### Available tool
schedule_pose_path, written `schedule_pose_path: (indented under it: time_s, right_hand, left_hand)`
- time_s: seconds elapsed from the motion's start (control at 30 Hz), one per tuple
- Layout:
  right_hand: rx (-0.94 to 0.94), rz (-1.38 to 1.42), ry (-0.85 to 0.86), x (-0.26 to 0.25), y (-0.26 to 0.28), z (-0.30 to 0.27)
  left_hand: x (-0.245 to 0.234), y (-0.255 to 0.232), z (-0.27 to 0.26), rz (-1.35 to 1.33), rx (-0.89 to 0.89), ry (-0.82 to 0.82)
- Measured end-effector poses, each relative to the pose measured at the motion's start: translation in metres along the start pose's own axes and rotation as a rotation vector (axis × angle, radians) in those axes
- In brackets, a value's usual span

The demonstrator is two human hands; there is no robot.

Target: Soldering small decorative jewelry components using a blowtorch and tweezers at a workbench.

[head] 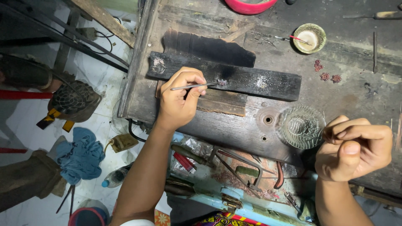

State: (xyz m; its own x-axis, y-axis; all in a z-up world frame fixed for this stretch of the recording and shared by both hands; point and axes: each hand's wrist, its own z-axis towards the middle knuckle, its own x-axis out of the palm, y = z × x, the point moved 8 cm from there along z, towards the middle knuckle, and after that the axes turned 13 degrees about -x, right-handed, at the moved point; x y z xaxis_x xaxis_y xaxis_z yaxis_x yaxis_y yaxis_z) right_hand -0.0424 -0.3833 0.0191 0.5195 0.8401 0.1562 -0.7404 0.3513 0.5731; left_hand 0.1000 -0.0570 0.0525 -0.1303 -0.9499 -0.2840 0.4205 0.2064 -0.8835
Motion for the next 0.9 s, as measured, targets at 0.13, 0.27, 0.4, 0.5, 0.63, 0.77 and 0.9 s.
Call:
schedule_pose_path:
  time_s: [0.13,0.27,0.4,0.5,0.63,0.77,0.9]
  right_hand:
    - [-0.002,0.004,0.003,0.000,0.000,0.000]
    - [0.008,0.003,0.001,0.000,0.000,0.000]
    - [0.018,0.002,0.018,0.007,0.018,0.014]
    - [0.281,-0.402,0.520,0.038,0.028,0.031]
    - [0.320,-0.621,1.053,0.055,0.017,0.015]
    - [0.416,-0.792,1.157,0.041,0.002,-0.003]
    - [0.437,-0.795,1.082,0.033,-0.005,0.003]
  left_hand:
    - [0.000,0.000,0.000,0.010,0.007,-0.004]
    - [-0.002,0.001,0.000,-0.005,0.011,-0.010]
    - [-0.004,0.002,-0.002,-0.121,-0.015,-0.007]
    - [-0.004,-0.013,-0.007,-0.077,0.052,-0.006]
    - [0.023,-0.036,-0.026,-0.029,0.090,0.202]
    - [0.059,-0.032,-0.052,0.089,0.012,0.390]
    - [0.057,-0.025,-0.073,0.180,0.012,0.301]
